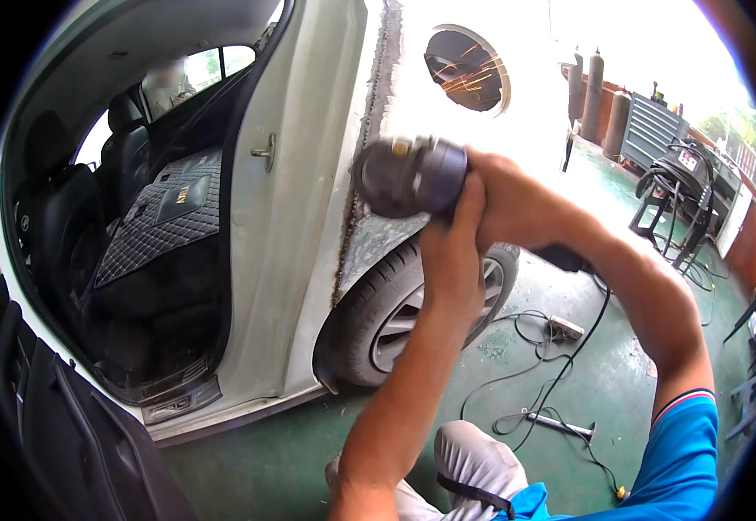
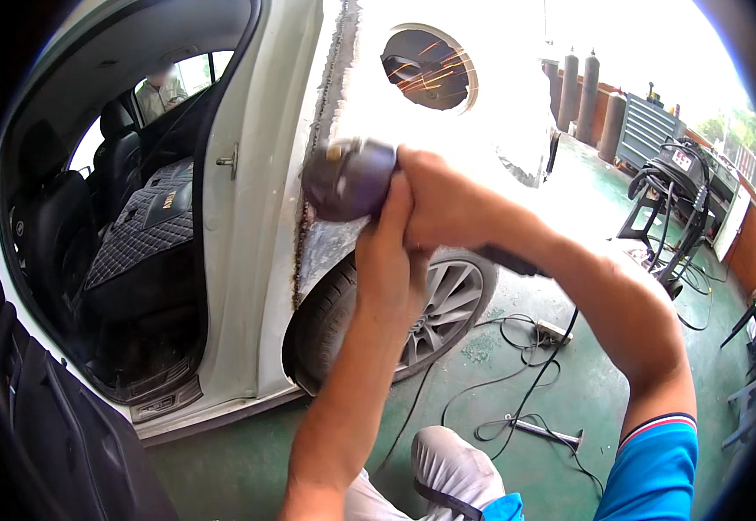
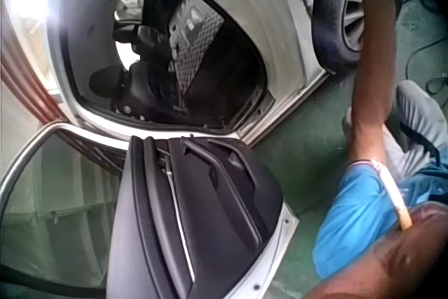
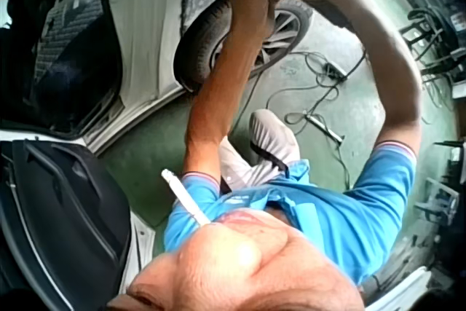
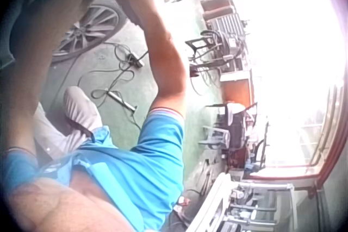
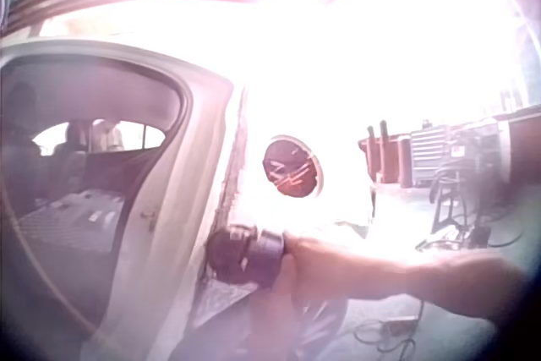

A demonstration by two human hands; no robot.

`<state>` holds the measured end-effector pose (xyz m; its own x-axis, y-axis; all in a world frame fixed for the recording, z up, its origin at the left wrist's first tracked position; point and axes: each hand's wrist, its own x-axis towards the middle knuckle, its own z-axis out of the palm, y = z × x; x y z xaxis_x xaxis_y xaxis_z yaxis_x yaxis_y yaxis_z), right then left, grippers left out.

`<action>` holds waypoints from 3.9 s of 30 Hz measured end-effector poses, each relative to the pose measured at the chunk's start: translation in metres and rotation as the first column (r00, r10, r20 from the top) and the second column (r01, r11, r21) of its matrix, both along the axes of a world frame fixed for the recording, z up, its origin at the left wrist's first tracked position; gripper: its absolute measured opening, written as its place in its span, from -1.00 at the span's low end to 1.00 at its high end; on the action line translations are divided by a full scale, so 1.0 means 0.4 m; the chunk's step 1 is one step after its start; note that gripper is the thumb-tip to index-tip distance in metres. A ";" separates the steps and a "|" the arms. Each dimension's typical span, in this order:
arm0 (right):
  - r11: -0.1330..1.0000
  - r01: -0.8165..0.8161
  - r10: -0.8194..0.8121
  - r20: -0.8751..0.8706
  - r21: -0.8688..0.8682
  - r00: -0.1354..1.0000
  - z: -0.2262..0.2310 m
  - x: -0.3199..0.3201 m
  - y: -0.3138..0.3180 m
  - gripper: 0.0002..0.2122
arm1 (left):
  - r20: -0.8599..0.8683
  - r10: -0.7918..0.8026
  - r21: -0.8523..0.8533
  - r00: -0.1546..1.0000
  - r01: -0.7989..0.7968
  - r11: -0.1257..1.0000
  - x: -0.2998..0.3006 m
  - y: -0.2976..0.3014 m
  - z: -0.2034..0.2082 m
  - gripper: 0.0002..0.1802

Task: The person uses an angle grinder to smooth a seam on the front fender of a white car. The person moves the grinder along the seam from the top of the fender down toward the wheel arch, creating sparks as the tool removes material.

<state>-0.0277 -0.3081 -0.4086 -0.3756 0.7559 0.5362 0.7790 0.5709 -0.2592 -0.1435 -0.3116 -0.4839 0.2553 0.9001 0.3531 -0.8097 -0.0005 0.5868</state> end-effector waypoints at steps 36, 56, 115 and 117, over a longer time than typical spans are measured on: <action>0.992 0.108 -0.087 0.270 -0.063 0.959 -0.005 -0.081 -0.090 -0.62 | 0.104 0.007 0.011 0.995 -0.008 1.000 -0.028 -0.053 -0.101 -0.37; 0.976 0.150 -0.174 0.152 0.160 0.973 0.040 -0.048 -0.065 -0.64 | 0.047 -0.096 0.077 0.994 0.093 0.993 -0.017 0.011 -0.014 -0.36; 0.992 0.054 -0.048 0.057 -0.117 0.997 -0.111 -0.090 -0.107 -0.67 | -0.182 0.126 0.011 0.975 -0.126 0.992 -0.103 -0.081 -0.137 -0.37; 0.986 0.070 -0.063 0.056 -0.148 0.996 -0.109 -0.095 -0.103 -0.67 | -0.208 0.115 -0.008 0.971 -0.120 0.993 -0.116 -0.075 -0.132 -0.39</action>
